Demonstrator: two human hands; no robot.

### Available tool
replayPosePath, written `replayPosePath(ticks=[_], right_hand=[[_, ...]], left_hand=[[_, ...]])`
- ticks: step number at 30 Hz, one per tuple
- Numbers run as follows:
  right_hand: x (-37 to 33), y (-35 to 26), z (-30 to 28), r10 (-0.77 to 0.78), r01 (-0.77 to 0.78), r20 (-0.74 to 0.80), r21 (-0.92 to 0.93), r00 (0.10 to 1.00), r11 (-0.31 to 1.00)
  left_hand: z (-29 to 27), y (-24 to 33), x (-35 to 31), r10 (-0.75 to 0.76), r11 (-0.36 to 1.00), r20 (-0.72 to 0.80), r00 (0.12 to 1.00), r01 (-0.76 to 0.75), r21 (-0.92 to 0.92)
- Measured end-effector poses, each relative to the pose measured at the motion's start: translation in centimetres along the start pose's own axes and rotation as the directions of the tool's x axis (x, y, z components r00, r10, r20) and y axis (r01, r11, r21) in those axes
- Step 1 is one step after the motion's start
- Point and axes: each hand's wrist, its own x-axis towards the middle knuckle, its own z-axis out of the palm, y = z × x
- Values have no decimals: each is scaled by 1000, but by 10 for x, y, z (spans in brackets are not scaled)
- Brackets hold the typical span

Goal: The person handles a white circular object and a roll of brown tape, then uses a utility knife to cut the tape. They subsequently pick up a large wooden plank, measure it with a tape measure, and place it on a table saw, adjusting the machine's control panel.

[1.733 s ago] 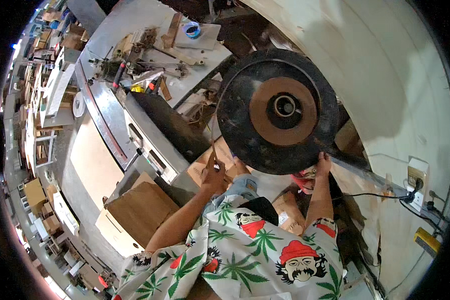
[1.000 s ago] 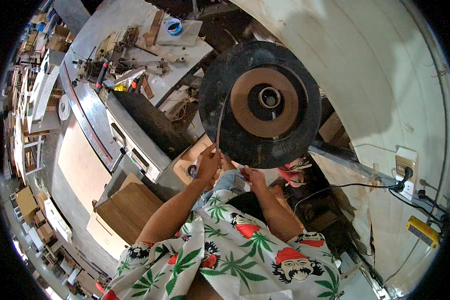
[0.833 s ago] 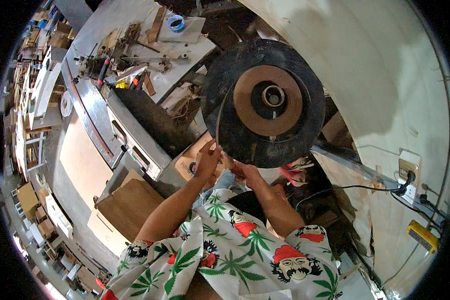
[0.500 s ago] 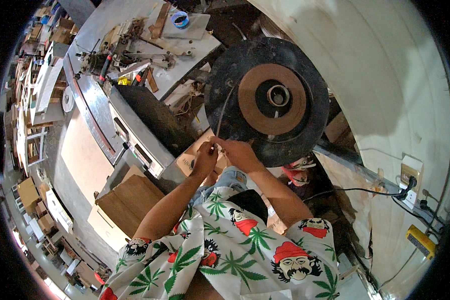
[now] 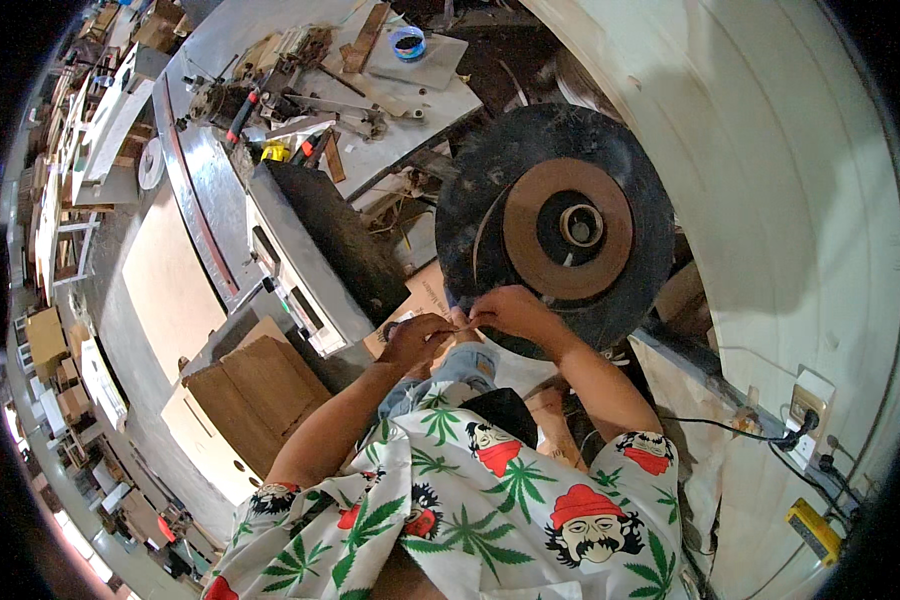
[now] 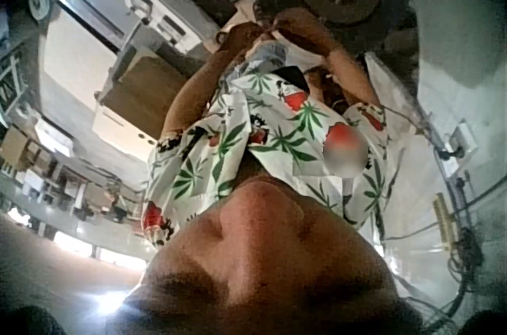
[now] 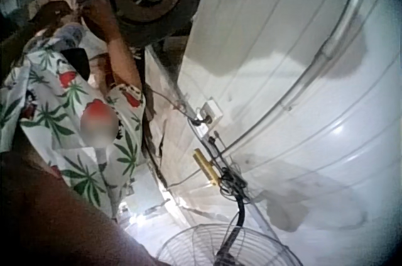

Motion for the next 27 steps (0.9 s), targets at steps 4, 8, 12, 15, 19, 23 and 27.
replayPosePath(ticks=[4,8,12,15,19,23,27], right_hand=[[-9,11,-6,8,-4,-62,52,998,999],[-8,2,-19,77,-83,51,127,996,988],[-10,-8,-24,58,-74,119,139,991,988],[-7,-12,-23,-1,-6,120,61,993,998],[9,-5,-19,-85,72,-36,-264,996,962],[54,7,-27,-247,64,-341,-468,907,882],[124,21,-48,-233,28,-527,-368,817,929]], left_hand=[[3,6,6,8,993,-1,1000,-8,-118],[-2,11,11,-27,985,-8,1000,25,-168],[9,-14,10,-47,955,-73,996,24,-296],[14,-20,10,-216,890,23,976,207,-406],[42,-42,10,-299,750,-186,936,110,-652],[42,-30,28,-514,679,-350,783,121,-724],[55,-15,44,-571,737,-403,716,229,-637]])
